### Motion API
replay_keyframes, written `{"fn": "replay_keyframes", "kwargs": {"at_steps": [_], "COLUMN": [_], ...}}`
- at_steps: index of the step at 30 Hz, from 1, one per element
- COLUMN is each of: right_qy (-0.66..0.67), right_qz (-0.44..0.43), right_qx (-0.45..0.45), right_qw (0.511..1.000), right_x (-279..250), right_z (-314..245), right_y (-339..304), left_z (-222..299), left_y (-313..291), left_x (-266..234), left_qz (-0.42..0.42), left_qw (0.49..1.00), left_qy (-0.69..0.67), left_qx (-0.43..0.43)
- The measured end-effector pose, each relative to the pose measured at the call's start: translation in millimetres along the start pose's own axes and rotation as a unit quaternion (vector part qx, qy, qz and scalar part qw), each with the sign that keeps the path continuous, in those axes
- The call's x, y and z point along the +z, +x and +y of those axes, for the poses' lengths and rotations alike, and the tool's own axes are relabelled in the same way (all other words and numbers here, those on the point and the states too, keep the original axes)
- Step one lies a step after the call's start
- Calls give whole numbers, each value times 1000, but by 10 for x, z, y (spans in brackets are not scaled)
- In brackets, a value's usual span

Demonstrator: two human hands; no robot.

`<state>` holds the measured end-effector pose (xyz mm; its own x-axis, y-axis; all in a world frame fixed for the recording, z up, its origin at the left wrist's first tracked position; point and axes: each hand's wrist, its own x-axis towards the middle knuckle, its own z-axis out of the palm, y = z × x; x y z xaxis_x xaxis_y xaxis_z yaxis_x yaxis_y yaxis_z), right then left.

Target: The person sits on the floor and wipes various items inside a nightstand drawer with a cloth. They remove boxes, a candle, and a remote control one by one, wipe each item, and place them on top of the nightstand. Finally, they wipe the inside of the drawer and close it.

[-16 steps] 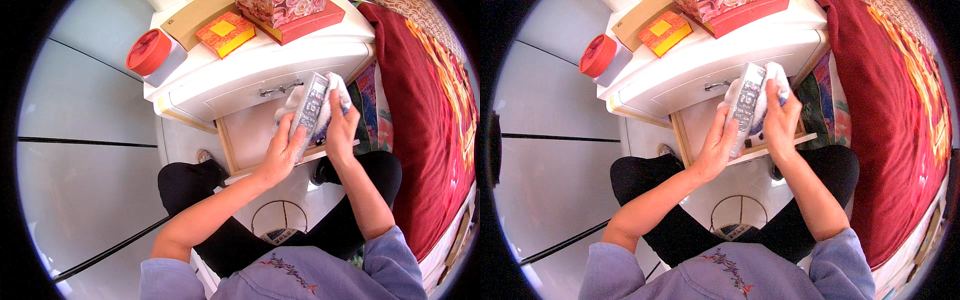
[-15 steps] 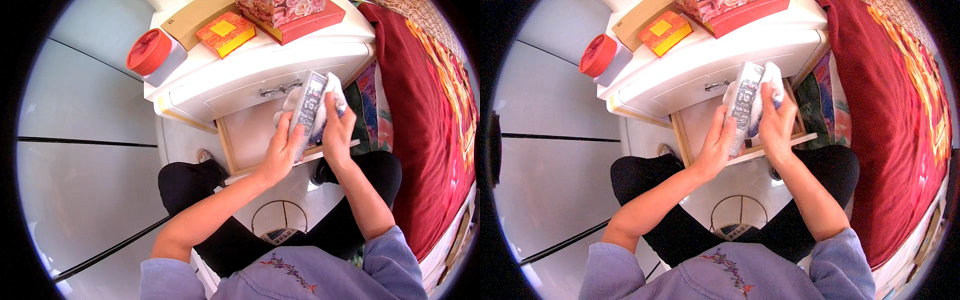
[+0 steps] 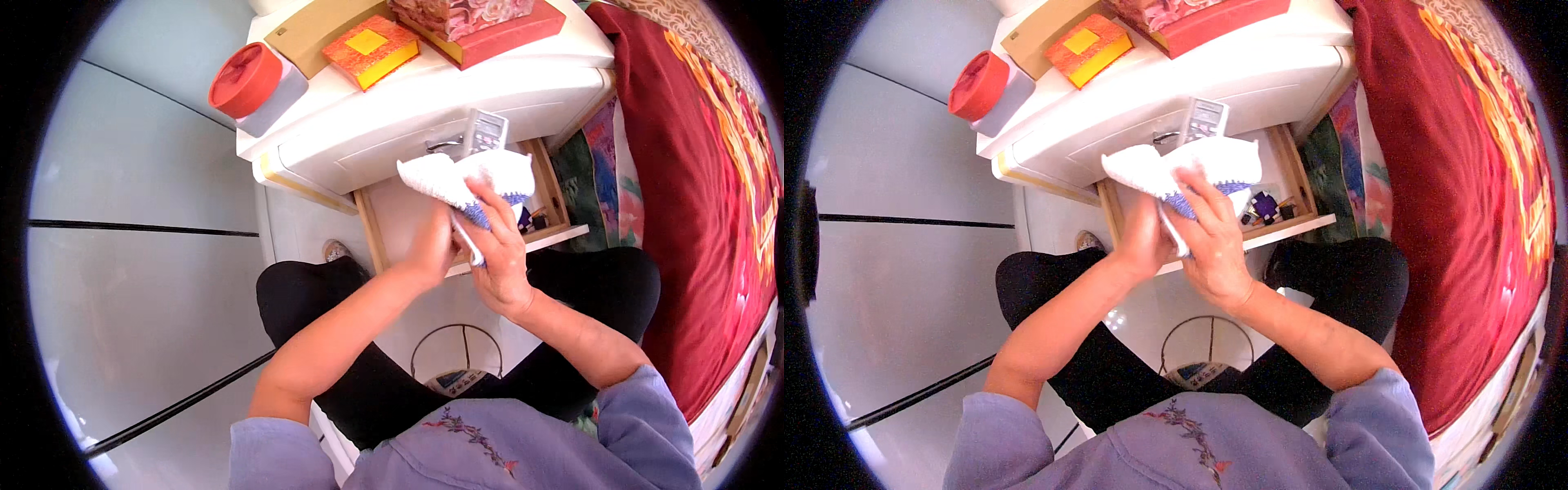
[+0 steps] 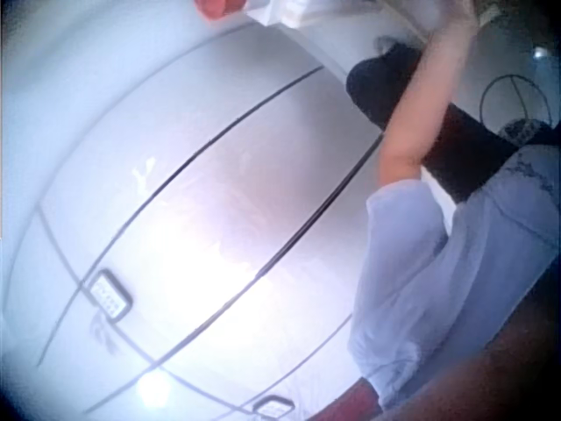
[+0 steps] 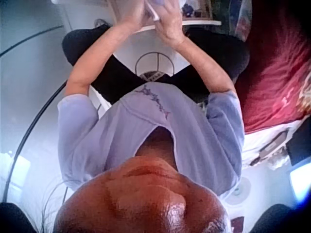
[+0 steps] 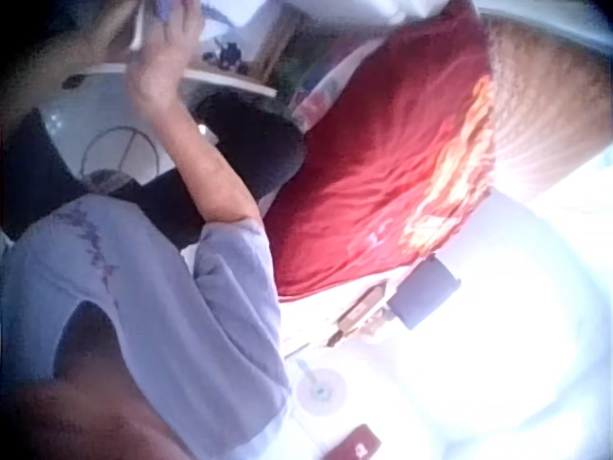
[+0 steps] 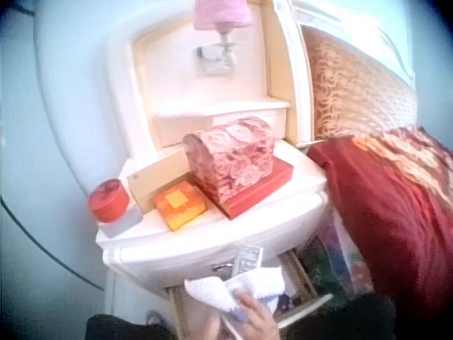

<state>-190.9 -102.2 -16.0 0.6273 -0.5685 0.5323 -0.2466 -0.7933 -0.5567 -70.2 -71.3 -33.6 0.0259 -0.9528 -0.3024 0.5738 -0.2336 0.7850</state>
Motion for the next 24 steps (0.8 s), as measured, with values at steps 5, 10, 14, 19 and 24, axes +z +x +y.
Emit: {"fn": "replay_keyframes", "kwargs": {"at_steps": [5,10,14,19,24], "right_qy": [9,166,280,410,461], "right_qz": [-71,-34,-58,-64,23], "right_qx": [-106,186,393,564,561], "right_qw": [992,968,874,714,687], "right_x": [-79,-21,171,189,-186], "right_z": [-1,-13,-95,-40,-72], "right_y": [-122,-384,-527,-623,-322], "left_z": [99,-86,-461,-587,-554], "left_y": [-86,-210,-209,-72,378], "left_x": [-168,-127,-332,-359,-231], "left_qz": [10,97,139,108,3], "left_qw": [991,994,988,976,976], "left_qy": [-120,-26,12,26,36], "left_qx": [-61,-42,-60,-186,-213]}}
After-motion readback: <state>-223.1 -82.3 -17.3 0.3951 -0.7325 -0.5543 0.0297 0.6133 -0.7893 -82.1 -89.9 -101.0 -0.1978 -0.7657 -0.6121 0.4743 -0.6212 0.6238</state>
